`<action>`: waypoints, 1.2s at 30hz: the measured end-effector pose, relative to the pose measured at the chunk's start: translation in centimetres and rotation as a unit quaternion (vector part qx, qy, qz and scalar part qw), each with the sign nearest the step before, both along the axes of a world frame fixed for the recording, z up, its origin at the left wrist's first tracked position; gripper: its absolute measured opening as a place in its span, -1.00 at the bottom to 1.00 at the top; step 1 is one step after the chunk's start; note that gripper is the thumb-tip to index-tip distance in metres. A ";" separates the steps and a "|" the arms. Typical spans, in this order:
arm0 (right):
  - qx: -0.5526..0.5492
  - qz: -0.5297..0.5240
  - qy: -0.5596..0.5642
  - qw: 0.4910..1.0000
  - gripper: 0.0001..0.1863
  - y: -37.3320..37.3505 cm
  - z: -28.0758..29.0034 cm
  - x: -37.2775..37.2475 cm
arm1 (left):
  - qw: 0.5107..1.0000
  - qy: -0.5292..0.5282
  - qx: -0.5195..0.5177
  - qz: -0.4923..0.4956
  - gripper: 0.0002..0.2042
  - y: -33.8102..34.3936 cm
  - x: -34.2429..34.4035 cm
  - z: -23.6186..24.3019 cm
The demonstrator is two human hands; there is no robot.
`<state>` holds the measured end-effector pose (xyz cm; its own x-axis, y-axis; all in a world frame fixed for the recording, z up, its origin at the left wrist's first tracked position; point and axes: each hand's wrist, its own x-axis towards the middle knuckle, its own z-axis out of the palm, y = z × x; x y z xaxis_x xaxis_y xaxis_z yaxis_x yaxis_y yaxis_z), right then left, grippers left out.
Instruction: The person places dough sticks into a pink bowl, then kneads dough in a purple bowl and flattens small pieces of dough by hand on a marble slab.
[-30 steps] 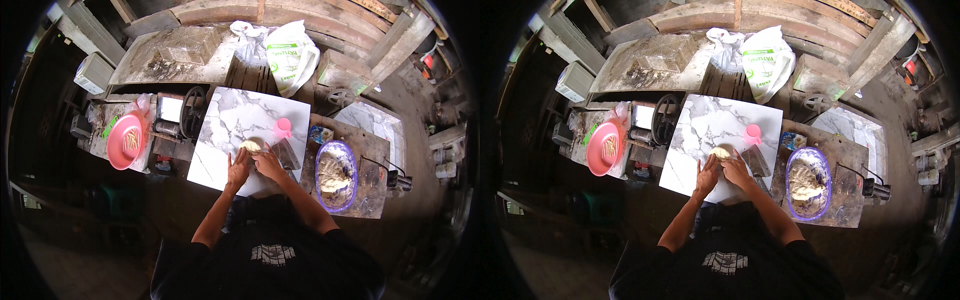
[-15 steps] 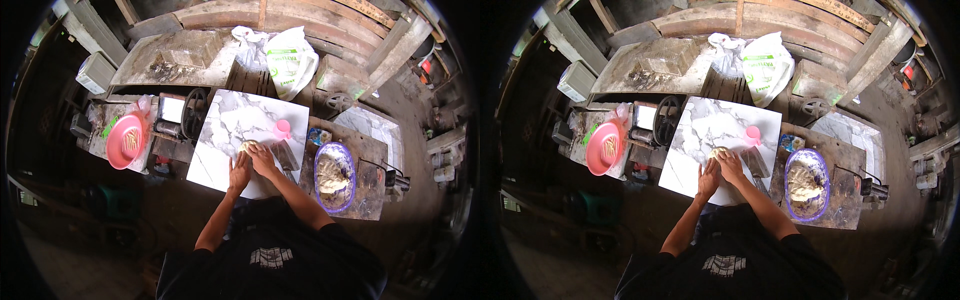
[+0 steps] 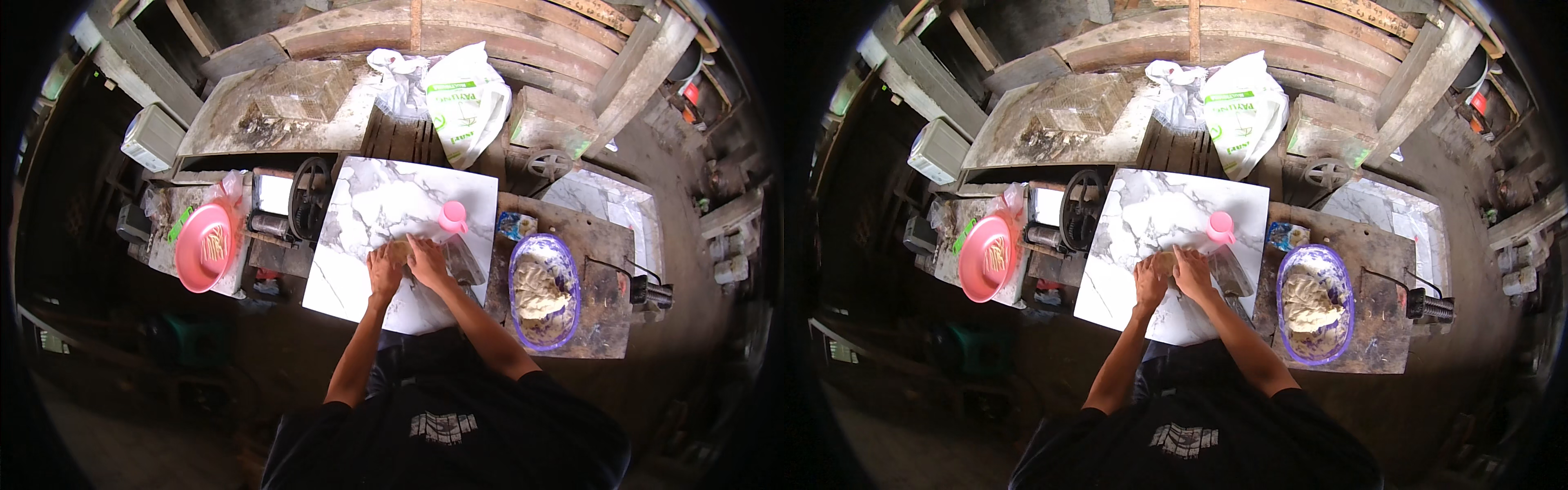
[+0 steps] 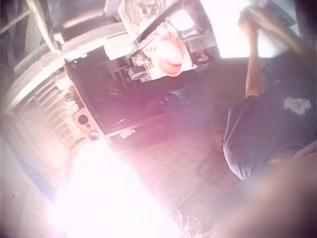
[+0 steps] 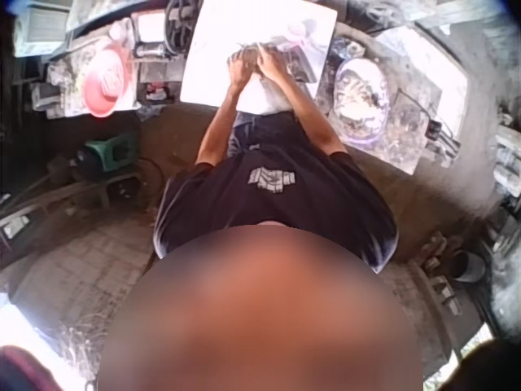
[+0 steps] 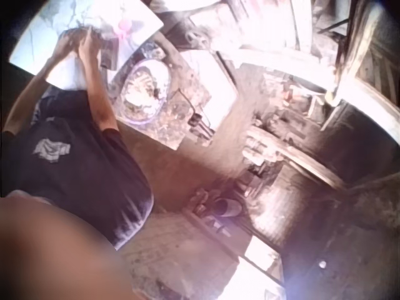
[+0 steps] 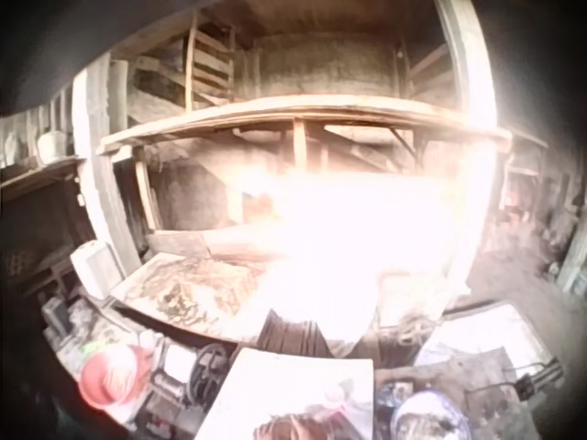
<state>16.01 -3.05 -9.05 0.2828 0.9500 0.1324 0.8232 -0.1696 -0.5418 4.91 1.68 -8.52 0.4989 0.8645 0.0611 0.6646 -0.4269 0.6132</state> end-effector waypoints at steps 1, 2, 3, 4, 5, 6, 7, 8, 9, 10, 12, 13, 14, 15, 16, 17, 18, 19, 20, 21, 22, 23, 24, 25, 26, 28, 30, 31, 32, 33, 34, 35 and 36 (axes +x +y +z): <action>-0.018 0.005 0.010 1.000 -0.48 -0.1 0.0 -0.2 | 1.000 0.010 -0.002 0.000 -0.52 0.0 0.1 0.6; -0.035 0.010 0.021 0.999 -0.46 -0.1 0.0 -0.4 | 0.999 0.006 -0.040 0.030 -0.55 -0.2 0.2 1.2; -0.018 0.000 0.029 0.999 -0.53 -0.4 0.0 -0.6 | 0.997 0.003 -0.059 0.047 -0.56 -0.3 0.1 1.4; -0.010 -0.003 0.033 0.999 -0.56 -0.5 0.1 -0.6 | 0.995 0.000 -0.078 0.063 -0.57 -0.3 0.0 1.6; -0.001 -0.007 0.038 0.999 -0.59 -0.6 0.1 -0.7 | 0.996 -0.015 -0.080 0.042 -0.64 -0.2 -0.5 1.1; 0.017 0.018 0.055 0.998 -0.66 -0.8 0.1 -0.7 | 0.996 -0.021 -0.084 0.034 -0.67 -0.3 -0.9 0.7; 0.024 0.031 0.064 0.997 -0.70 -1.0 0.2 -0.6 | 0.995 -0.029 -0.088 0.025 -0.70 -0.2 -1.3 0.3; 0.032 0.045 0.073 0.996 -0.74 -1.2 0.3 -0.5 | 0.994 -0.096 -0.048 0.014 -0.75 -0.2 -1.5 0.0; 0.046 0.064 0.145 0.986 -0.79 -1.0 0.5 0.1 | 0.991 -0.130 -0.029 0.006 -0.78 -0.1 -1.5 0.2; 0.060 0.086 0.217 0.971 -0.84 -0.6 1.5 0.2 | 0.987 -0.161 -0.010 0.001 -0.80 0.0 -1.7 0.7; 0.067 0.081 0.186 0.977 -0.82 -0.6 3.8 0.5 | 0.984 -0.162 0.078 -0.015 -0.78 0.3 -1.5 2.8; 0.145 0.080 0.134 0.977 -0.80 -0.4 4.8 0.8 | 0.979 -0.158 0.124 -0.017 -0.76 0.4 -1.2 4.3; 0.222 0.079 0.081 0.969 -0.78 -0.4 5.4 0.8 | 0.973 -0.161 0.163 -0.032 -0.74 0.4 -1.2 5.3; 0.230 0.087 0.071 0.967 -0.75 -0.6 5.7 0.7 | 0.975 -0.149 0.161 -0.034 -0.71 0.3 -1.5 5.8; 0.228 0.090 0.070 0.967 -0.75 -0.9 5.7 0.7 | 0.977 -0.137 0.158 -0.037 -0.69 0.2 -1.7 6.0; 0.210 0.118 0.060 0.969 -0.78 -1.5 5.6 0.6 | 0.977 -0.138 0.157 -0.034 -0.69 -0.1 -1.9 5.9; 0.190 0.147 0.052 0.969 -0.81 -2.3 5.4 0.3 | 0.983 -0.109 0.151 -0.008 -0.66 -0.7 -2.4 5.5; 0.135 0.176 0.035 0.974 -0.82 -3.3 4.3 0.5 | 0.987 -0.091 0.130 -0.005 -0.63 -1.3 -3.0 4.3; 0.132 0.177 0.036 0.975 -0.82 -4.6 3.2 0.5 | 0.992 -0.072 0.107 -0.003 -0.60 -2.0 -3.7 3.2; 0.092 0.183 0.032 0.978 -0.83 -5.6 2.5 0.6 | 0.995 -0.052 0.085 -0.001 -0.58 -2.7 -4.2 2.1; 0.052 0.189 0.028 0.980 -0.83 -6.3 2.2 0.6 | 0.996 -0.051 0.069 -0.004 -0.58 -3.5 -4.5 1.8; 0.030 0.173 0.045 0.983 -0.80 -6.7 1.7 0.6 | 0.997 -0.050 0.054 -0.006 -0.59 -4.3 -4.8 1.5; 0.028 0.174 0.046 0.983 -0.80 -6.7 2.1 0.4 | 0.998 -0.054 0.035 -0.014 -0.58 -4.5 -4.7 1.3; 0.025 0.152 0.040 0.987 -0.77 -6.6 2.4 0.3 | 0.998 -0.057 0.016 -0.021 -0.57 -4.7 -4.6 1.2; 0.021 0.131 0.035 0.990 -0.74 -6.5 2.7 0.1 | 0.998 -0.058 0.013 -0.027 -0.56 -4.8 -4.5 1.0; 0.032 0.142 0.014 0.989 -0.70 -5.7 2.3 0.1 | 0.998 -0.022 0.013 -0.053 -0.54 -5.0 -3.7 1.2; 0.042 0.155 -0.008 0.987 -0.66 -5.1 1.9 0.1 | 0.997 0.016 0.014 -0.069 -0.53 -5.0 -3.1 1.2; 0.020 0.166 -0.026 0.986 -0.62 -4.8 1.8 0.2 | 0.995 0.040 0.021 -0.092 -0.52 -4.7 -2.7 1.0; -0.002 0.176 -0.044 0.983 -0.58 -4.6 1.6 0.2 | 0.991 0.064 0.027 -0.115 -0.51 -4.5 -2.4 0.8; -0.003 0.177 -0.045 0.983 -0.58 -4.4 1.4 0.1 | 0.989 0.075 0.039 -0.122 -0.50 -4.4 -2.1 0.7; -0.024 0.177 -0.057 0.982 -0.56 -4.3 1.2 0.0 | 0.989 0.074 0.038 -0.121 -0.50 -4.4 -1.9 0.5; -0.045 0.177 -0.069 0.981 -0.54 -4.2 1.0 -0.1 | 0.991 0.065 0.034 -0.109 -0.51 -4.5 -1.7 0.4; -0.046 0.177 -0.070 0.981 -0.54 -4.2 0.9 -0.2 | 0.992 0.060 0.032 -0.104 -0.51 -4.4 -1.6 0.4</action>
